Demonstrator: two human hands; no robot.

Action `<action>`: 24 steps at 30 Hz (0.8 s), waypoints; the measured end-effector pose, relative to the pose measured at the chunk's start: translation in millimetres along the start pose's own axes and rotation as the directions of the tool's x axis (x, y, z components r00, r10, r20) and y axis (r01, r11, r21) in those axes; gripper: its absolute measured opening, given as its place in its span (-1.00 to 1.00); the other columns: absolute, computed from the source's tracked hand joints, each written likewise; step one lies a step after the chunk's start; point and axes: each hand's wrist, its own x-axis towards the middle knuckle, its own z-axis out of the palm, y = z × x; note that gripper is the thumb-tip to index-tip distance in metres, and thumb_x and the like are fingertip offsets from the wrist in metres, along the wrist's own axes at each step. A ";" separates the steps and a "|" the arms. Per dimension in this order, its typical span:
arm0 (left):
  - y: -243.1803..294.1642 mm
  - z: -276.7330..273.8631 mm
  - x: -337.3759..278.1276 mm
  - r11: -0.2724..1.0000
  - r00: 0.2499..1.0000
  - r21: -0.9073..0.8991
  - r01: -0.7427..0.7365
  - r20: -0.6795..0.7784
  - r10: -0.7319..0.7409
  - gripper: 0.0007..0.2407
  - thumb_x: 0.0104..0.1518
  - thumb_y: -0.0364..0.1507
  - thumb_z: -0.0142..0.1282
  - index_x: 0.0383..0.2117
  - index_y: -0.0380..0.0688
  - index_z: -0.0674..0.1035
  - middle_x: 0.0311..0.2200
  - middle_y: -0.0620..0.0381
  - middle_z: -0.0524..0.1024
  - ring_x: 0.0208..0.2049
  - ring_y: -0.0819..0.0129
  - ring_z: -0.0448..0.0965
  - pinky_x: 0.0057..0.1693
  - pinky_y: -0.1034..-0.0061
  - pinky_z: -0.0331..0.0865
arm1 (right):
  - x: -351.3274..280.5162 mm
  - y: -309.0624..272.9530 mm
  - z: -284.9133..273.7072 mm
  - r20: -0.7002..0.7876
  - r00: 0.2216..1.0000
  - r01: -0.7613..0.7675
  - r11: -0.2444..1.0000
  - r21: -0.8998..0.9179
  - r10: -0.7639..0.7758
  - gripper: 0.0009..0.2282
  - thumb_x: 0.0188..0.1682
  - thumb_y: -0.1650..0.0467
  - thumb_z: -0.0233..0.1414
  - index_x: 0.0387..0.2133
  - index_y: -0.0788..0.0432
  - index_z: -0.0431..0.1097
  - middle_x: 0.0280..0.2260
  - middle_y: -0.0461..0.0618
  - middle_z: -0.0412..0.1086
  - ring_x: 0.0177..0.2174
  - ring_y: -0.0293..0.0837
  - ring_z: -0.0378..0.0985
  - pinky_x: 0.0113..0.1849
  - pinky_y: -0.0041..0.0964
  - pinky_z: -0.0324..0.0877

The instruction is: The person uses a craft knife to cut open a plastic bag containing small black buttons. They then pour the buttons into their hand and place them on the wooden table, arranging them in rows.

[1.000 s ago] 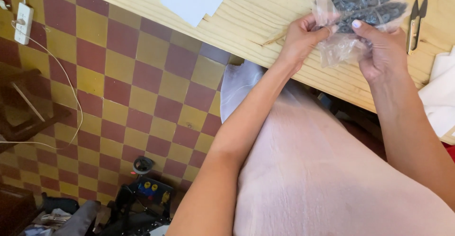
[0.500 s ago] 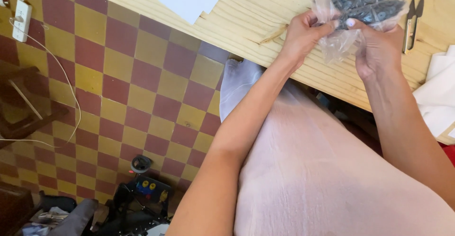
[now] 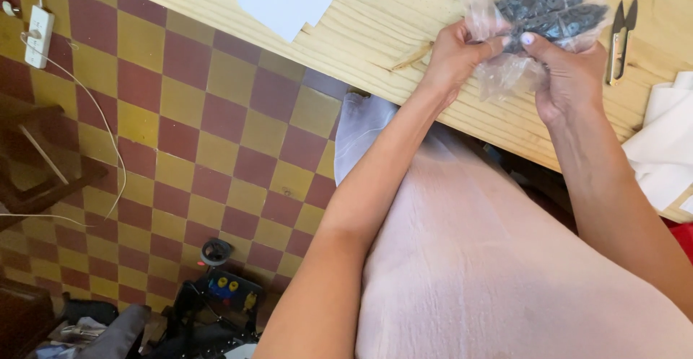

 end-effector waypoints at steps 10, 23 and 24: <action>0.5 2.2 0.6 0.997 0.997 -0.047 0.056 -0.058 -0.059 -0.76 -0.06 -0.61 0.35 -0.23 -0.32 0.70 -0.30 -0.08 0.70 -0.29 0.24 0.68 -0.14 0.36 0.61 | 4.3 3.9 -0.1 -0.061 0.998 -0.030 0.998 0.060 0.033 -0.74 -0.23 0.60 0.39 -0.39 0.13 0.48 -0.36 -0.04 0.63 -0.36 -0.21 0.73 -0.28 -0.33 0.74; -5.0 3.9 11.4 0.994 0.991 -0.104 0.034 -0.124 -0.047 -0.81 -0.07 -0.69 0.28 -0.29 -0.36 0.71 -0.40 -0.07 0.69 -0.43 0.25 0.65 -0.26 0.34 0.59 | 21.4 4.0 -0.9 -0.049 0.999 0.000 0.999 0.049 0.002 -0.72 -0.20 0.59 0.43 -0.42 0.10 0.44 -0.46 -0.13 0.55 -0.44 -0.30 0.61 -0.33 -0.49 0.51; -6.7 5.3 14.9 0.993 0.992 -0.122 0.001 -0.124 -0.016 -0.80 -0.06 -0.69 0.25 -0.28 -0.35 0.72 -0.39 -0.06 0.69 -0.42 0.27 0.65 -0.25 0.39 0.57 | 22.9 0.9 0.4 -0.003 0.999 0.035 0.999 0.031 -0.035 -0.78 -0.18 0.59 0.40 -0.43 0.11 0.50 -0.43 -0.14 0.57 -0.43 -0.32 0.62 -0.34 -0.50 0.50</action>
